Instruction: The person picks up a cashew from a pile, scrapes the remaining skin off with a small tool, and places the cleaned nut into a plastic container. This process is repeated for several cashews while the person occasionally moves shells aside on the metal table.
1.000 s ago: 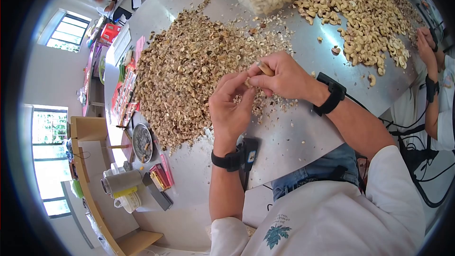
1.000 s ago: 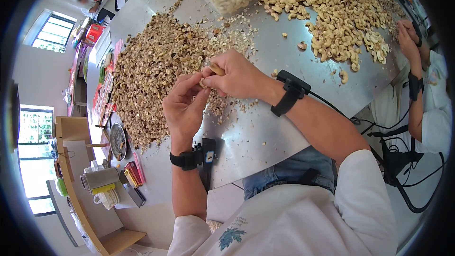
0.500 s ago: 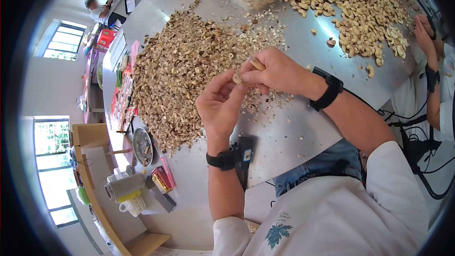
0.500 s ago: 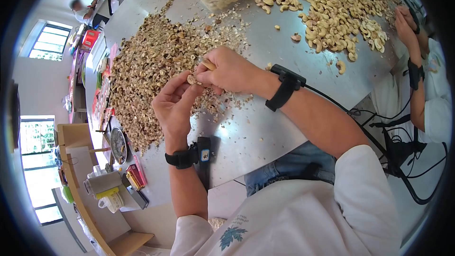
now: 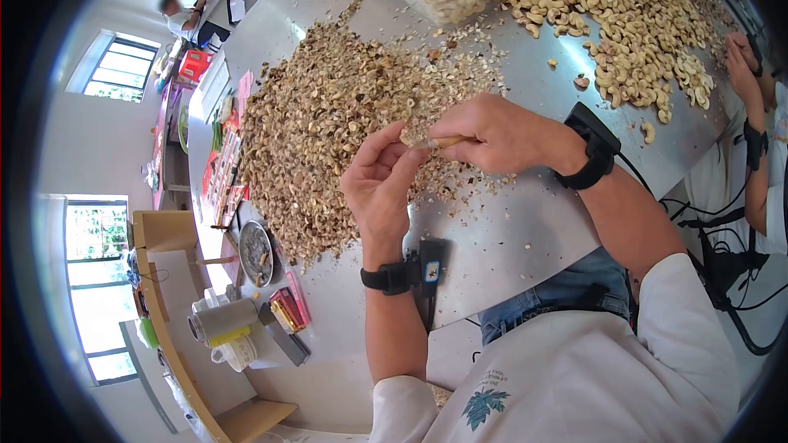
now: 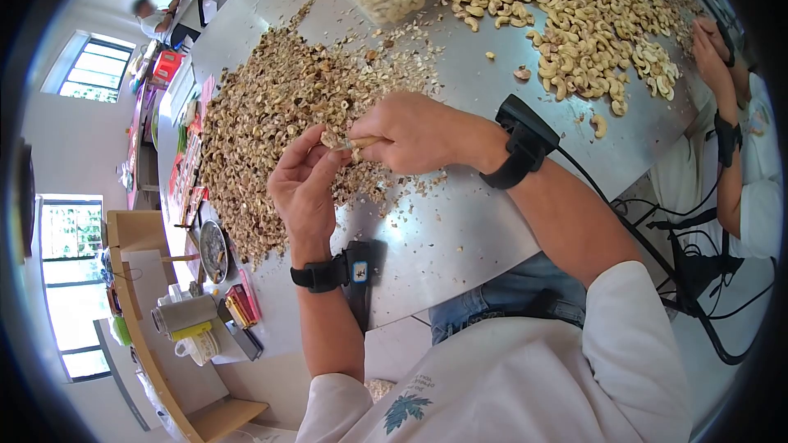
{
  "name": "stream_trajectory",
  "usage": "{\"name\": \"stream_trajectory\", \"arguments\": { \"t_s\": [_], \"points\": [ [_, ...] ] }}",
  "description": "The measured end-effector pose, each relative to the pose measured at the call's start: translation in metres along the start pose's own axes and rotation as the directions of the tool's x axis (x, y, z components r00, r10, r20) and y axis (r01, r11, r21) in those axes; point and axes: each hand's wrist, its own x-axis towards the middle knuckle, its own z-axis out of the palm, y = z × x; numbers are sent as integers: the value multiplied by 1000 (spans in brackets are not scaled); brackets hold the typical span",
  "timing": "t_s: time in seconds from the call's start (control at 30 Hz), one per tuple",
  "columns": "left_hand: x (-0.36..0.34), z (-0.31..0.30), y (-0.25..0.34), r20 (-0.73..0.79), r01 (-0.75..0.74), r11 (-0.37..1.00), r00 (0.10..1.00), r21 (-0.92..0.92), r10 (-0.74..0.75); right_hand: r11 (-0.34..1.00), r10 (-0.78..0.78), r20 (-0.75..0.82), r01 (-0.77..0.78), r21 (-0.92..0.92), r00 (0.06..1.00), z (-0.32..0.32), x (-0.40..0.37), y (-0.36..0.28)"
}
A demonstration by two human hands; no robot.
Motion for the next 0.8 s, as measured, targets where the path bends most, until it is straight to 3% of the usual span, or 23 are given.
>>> {"name": "stream_trajectory", "arguments": {
  "t_s": [0.2, 0.3, 0.4, 0.5, 0.6, 0.8],
  "points": [
    [0, -1, -1, 30, -22, 998, 999, 63, 21, 1000, -14, -27, 14, 6, 1000, 5, 0, 5],
    [0, -1, 1, 26, 11, 1000, 1000, 0, -11, 999, -13, -24, 12, -47, 1000, 3, 0, 2],
    [0, -6, 1, 54, 45, 997, 998, -68, -41, 979, -116, -398, 38, -198, 910, 15, 3, 2],
    [0, -2, 2, 24, 67, 986, 998, -151, -64, 991, -134, -467, 127, -47, 874, 15, 7, 5],
    [1, -5, 1, 21, 62, 989, 998, -137, -60, 998, -63, -219, 63, -6, 974, 3, 3, -4],
    [0, -6, -2, 39, 47, 994, 998, -97, -43, 997, -80, -100, 82, 10, 992, 11, 1, 7]
  ]
}}
